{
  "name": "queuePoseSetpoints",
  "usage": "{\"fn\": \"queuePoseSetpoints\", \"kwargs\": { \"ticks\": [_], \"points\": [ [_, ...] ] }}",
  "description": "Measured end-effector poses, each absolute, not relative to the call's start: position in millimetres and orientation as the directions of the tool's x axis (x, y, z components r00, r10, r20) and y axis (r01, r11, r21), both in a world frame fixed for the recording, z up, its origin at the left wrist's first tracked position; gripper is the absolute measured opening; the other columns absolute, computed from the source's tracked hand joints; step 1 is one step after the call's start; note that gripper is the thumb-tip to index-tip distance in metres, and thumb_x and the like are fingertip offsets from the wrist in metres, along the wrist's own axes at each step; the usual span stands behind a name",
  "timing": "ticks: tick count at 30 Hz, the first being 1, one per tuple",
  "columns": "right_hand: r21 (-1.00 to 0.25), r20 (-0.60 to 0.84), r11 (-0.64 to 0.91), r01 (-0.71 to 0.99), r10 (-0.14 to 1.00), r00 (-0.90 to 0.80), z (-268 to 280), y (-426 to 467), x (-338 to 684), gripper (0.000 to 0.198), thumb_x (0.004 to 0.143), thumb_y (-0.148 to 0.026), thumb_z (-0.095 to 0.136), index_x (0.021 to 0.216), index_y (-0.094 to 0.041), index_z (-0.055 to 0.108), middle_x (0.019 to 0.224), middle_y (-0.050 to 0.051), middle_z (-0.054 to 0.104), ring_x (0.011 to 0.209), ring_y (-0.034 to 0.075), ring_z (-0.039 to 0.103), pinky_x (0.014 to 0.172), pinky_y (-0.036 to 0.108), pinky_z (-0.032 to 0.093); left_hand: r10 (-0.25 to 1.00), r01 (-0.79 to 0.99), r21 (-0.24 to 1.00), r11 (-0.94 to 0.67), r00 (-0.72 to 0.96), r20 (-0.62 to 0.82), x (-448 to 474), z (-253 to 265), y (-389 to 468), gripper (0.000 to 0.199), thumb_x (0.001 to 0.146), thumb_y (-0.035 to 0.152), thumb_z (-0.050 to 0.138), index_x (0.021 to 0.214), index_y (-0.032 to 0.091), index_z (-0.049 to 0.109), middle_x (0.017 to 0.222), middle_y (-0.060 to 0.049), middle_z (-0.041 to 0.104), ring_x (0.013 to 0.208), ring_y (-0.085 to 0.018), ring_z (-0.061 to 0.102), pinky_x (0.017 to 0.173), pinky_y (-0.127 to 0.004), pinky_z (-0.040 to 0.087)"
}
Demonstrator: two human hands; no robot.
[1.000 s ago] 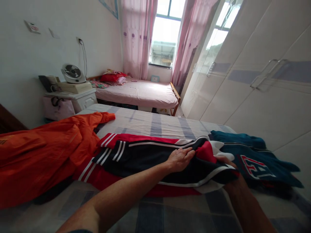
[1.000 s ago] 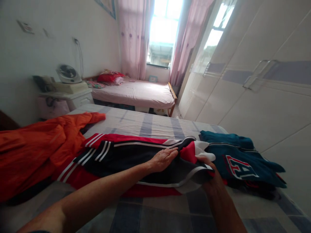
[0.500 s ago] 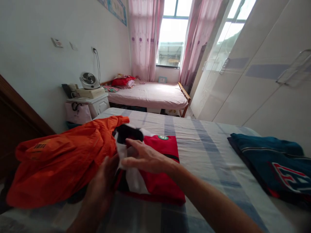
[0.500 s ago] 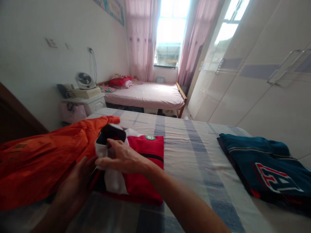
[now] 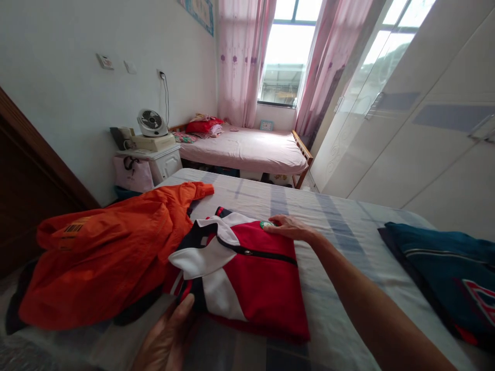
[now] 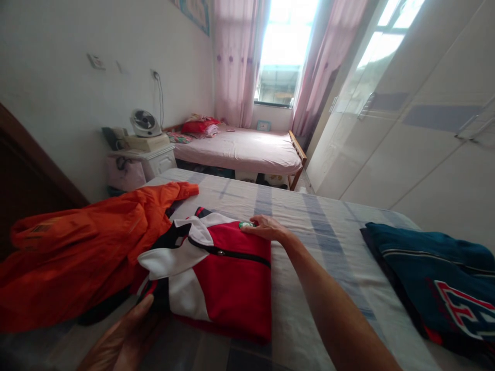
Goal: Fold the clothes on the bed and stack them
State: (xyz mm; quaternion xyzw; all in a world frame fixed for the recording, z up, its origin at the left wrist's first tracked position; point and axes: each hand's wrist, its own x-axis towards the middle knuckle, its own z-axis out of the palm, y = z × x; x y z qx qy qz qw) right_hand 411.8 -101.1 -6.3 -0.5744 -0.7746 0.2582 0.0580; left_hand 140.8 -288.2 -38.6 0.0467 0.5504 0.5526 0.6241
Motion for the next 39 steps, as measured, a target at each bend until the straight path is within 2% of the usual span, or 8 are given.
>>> {"fn": "queuePoseSetpoints", "kwargs": {
  "ticks": [8,17,22,26,29,32,34,39],
  "points": [
    [-0.667,-0.273,0.056,0.743,0.910,-0.314,13.8,-122.0,420.3,0.040,0.073,-0.053,0.058,0.078,-0.014,0.066,0.065,0.000,0.060,0.058,0.011,0.050,0.048,0.022,0.031,0.764,-0.606,0.681,0.411,-0.179,-0.620,154.5,-20.5,-242.1,0.023,0.079,0.014,0.060,0.102,0.017,0.065,0.080,-0.004,0.073,0.076,-0.020,0.070,0.067,-0.030,0.059],
    [-0.967,-0.100,-0.118,0.227,0.991,0.092,53.7,-218.1,482.6,0.037,0.074,-0.051,0.062,0.095,-0.020,0.065,0.079,0.003,0.070,0.070,0.020,0.064,0.056,0.026,0.047,0.977,-0.217,0.952,0.215,0.048,-0.209,201.8,19.3,-135.0,0.026,0.084,0.032,0.047,0.095,0.016,0.064,0.077,-0.006,0.071,0.071,-0.020,0.068,0.061,-0.030,0.056],
    [-0.800,-0.089,-0.252,0.545,0.948,0.307,1.3,-252.6,504.7,0.041,0.078,-0.058,0.053,0.084,-0.019,0.066,0.081,0.006,0.069,0.075,0.023,0.063,0.065,0.032,0.048,0.979,0.100,0.985,0.144,0.129,-0.156,239.3,-17.1,-90.8,0.023,0.078,0.027,0.053,0.091,0.011,0.064,0.080,-0.011,0.069,0.082,-0.026,0.067,0.072,-0.039,0.055],
    [-0.582,0.144,-0.274,0.766,0.892,0.429,-20.9,-257.4,518.2,0.052,0.083,-0.056,0.046,0.118,-0.020,0.058,0.123,0.013,0.058,0.115,0.029,0.052,0.098,0.042,0.038,0.990,0.287,0.952,-0.105,0.117,0.074,249.1,-26.8,-103.4,0.035,0.075,0.022,0.058,0.109,0.014,0.060,0.120,-0.013,0.060,0.122,-0.026,0.049,0.105,-0.042,0.036],
    [-0.479,0.294,-0.118,0.870,0.912,0.285,-17.7,-245.9,510.5,0.058,0.088,-0.054,0.039,0.137,-0.022,0.043,0.145,0.010,0.040,0.135,0.027,0.032,0.109,0.046,0.025,0.893,0.407,0.806,-0.429,0.327,0.310,251.8,-20.0,-133.0,0.038,0.081,0.029,0.056,0.118,0.021,0.060,0.139,-0.007,0.048,0.135,-0.023,0.034,0.115,-0.042,0.020],
    [-0.380,0.298,0.017,0.925,0.949,0.105,-22.2,-229.1,493.2,0.058,0.089,-0.050,0.042,0.140,-0.025,0.040,0.151,0.006,0.032,0.140,0.027,0.021,0.112,0.048,0.020,0.666,0.527,0.411,-0.744,0.629,0.401,250.9,-30.9,-161.4,0.045,0.087,0.039,0.050,0.131,0.028,0.052,0.147,-0.006,0.038,0.139,-0.029,0.026,0.113,-0.052,0.020],
    [-0.363,0.213,0.077,0.929,0.977,0.002,-33.5,-220.6,484.0,0.057,0.089,-0.048,0.042,0.141,-0.026,0.040,0.150,0.005,0.033,0.140,0.027,0.022,0.112,0.047,0.021,0.588,0.541,0.231,-0.809,0.735,0.338,247.9,-50.6,-171.8,0.051,0.088,0.044,0.047,0.137,0.029,0.043,0.149,-0.007,0.035,0.138,-0.031,0.027,0.109,-0.057,0.025],
    [-0.432,0.158,0.066,0.899,0.987,0.004,-62.0,-216.6,482.9,0.053,0.089,-0.045,0.043,0.138,-0.024,0.045,0.148,0.007,0.036,0.137,0.024,0.029,0.112,0.044,0.022,0.589,0.584,0.105,-0.805,0.764,0.262,241.7,-88.8,-171.0,0.053,0.091,0.045,0.040,0.141,0.029,0.035,0.148,-0.005,0.035,0.137,-0.032,0.031,0.105,-0.062,0.030]
  ]
}}
